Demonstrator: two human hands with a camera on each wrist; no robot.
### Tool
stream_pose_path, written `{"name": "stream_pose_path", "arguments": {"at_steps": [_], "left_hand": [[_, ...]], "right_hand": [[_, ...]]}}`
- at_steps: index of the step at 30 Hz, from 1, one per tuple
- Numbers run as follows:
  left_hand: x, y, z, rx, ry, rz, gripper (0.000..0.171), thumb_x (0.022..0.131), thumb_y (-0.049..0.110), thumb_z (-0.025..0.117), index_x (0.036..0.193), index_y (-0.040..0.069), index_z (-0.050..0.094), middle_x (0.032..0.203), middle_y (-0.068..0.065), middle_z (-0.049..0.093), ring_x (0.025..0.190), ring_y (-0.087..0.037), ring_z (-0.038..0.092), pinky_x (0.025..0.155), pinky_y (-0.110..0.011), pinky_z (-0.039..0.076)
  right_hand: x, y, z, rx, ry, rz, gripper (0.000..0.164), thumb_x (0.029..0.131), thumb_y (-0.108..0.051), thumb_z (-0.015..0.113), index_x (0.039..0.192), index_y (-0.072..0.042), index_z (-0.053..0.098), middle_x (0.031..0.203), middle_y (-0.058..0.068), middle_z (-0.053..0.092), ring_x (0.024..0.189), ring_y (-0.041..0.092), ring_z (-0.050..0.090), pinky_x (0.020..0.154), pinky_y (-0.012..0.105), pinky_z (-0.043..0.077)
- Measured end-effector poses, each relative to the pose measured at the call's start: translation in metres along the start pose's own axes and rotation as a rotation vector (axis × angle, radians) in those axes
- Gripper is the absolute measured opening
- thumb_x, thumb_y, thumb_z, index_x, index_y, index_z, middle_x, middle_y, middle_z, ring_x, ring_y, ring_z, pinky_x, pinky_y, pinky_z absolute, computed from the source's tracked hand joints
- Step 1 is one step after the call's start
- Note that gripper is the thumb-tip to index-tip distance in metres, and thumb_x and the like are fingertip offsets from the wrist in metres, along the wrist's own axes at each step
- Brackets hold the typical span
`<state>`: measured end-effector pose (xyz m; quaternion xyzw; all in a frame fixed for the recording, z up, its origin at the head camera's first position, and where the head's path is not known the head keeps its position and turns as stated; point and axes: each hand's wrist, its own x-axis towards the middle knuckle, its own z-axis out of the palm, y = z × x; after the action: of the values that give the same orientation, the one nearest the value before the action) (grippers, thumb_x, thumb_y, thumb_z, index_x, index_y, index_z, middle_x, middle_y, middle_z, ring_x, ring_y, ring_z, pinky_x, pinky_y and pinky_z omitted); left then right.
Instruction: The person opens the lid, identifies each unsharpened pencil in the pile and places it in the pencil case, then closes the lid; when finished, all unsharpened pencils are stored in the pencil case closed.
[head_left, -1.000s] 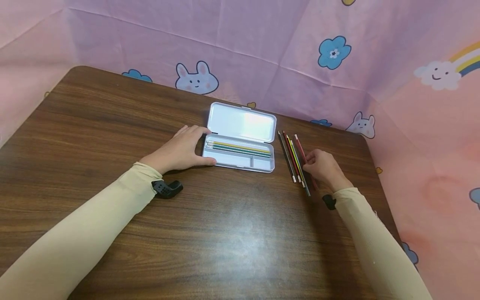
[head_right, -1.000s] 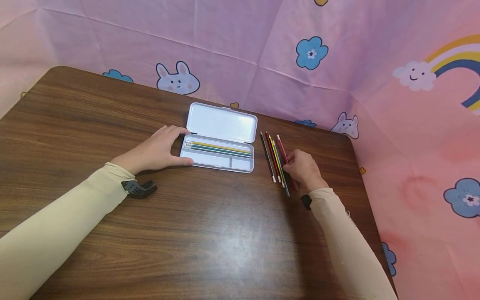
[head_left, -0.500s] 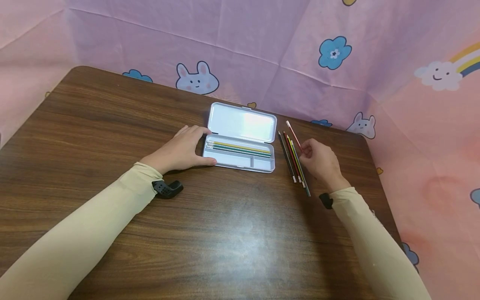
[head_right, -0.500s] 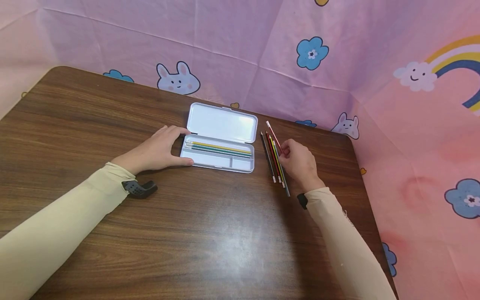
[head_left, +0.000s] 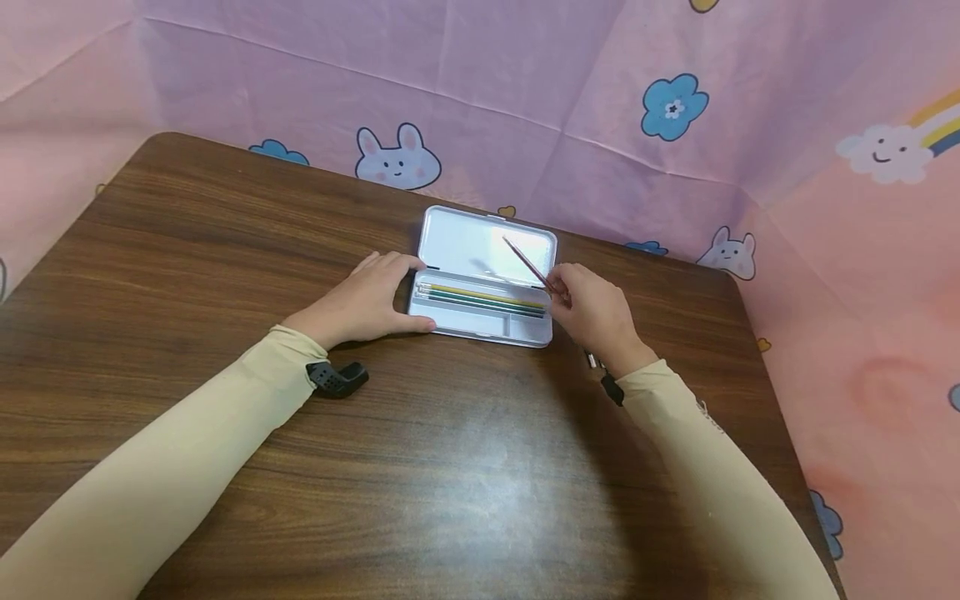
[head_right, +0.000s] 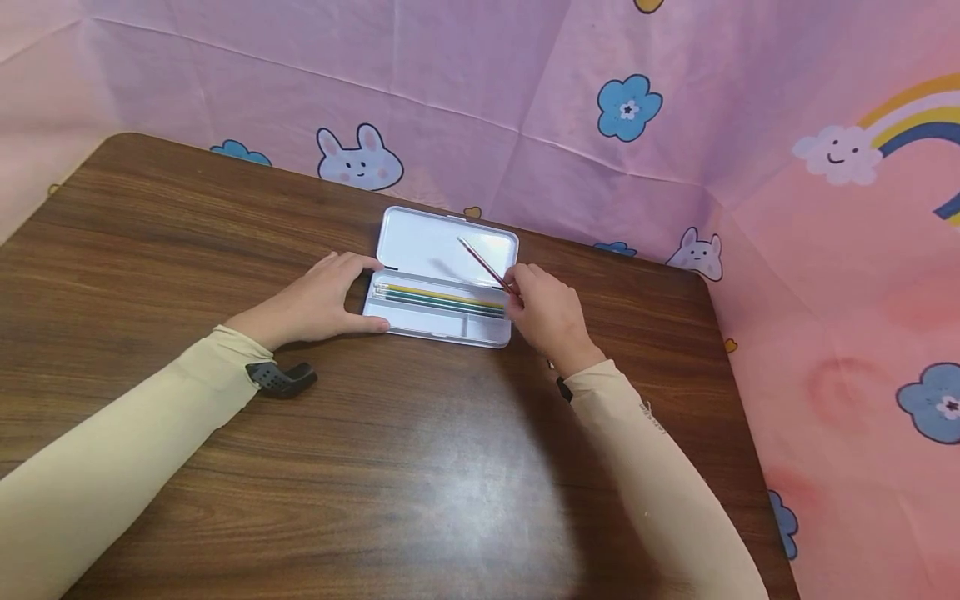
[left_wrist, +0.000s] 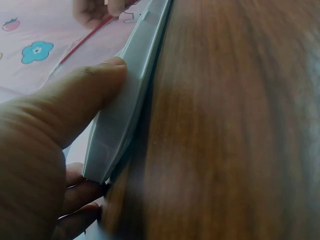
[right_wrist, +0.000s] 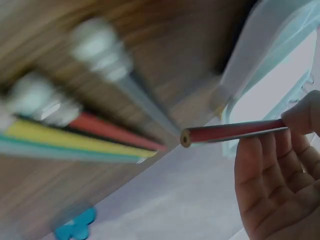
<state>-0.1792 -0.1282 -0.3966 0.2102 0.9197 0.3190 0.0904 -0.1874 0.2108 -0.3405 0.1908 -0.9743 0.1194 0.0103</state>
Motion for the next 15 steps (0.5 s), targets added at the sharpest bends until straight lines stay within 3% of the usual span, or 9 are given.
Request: {"name": "stream_pose_path", "arguments": {"at_steps": [7, 15], "left_hand": [[-0.001, 0.001, -0.001, 0.001, 0.000, 0.006, 0.095, 0.085, 0.060, 0.079, 0.153, 0.004, 0.042, 0.157, -0.017, 0.042, 0.151, -0.034, 0.032, 0.130, -0.053, 0.005], [0.000, -0.001, 0.001, 0.005, 0.006, 0.001, 0.096, 0.084, 0.060, 0.079, 0.153, 0.005, 0.042, 0.156, -0.016, 0.044, 0.151, -0.032, 0.033, 0.130, -0.051, 0.005]], "right_hand": [[0.017, -0.023, 0.017, -0.121, 0.018, -0.204, 0.022, 0.093, -0.005, 0.066, 0.113, -0.010, 0.070, 0.098, 0.005, 0.070, 0.083, 0.022, 0.065, 0.061, 0.041, 0.055], [0.034, -0.045, 0.029, -0.246, -0.041, -0.315, 0.023, 0.097, -0.005, 0.064, 0.118, -0.012, 0.070, 0.104, 0.005, 0.071, 0.096, 0.023, 0.069, 0.067, 0.041, 0.060]]}}
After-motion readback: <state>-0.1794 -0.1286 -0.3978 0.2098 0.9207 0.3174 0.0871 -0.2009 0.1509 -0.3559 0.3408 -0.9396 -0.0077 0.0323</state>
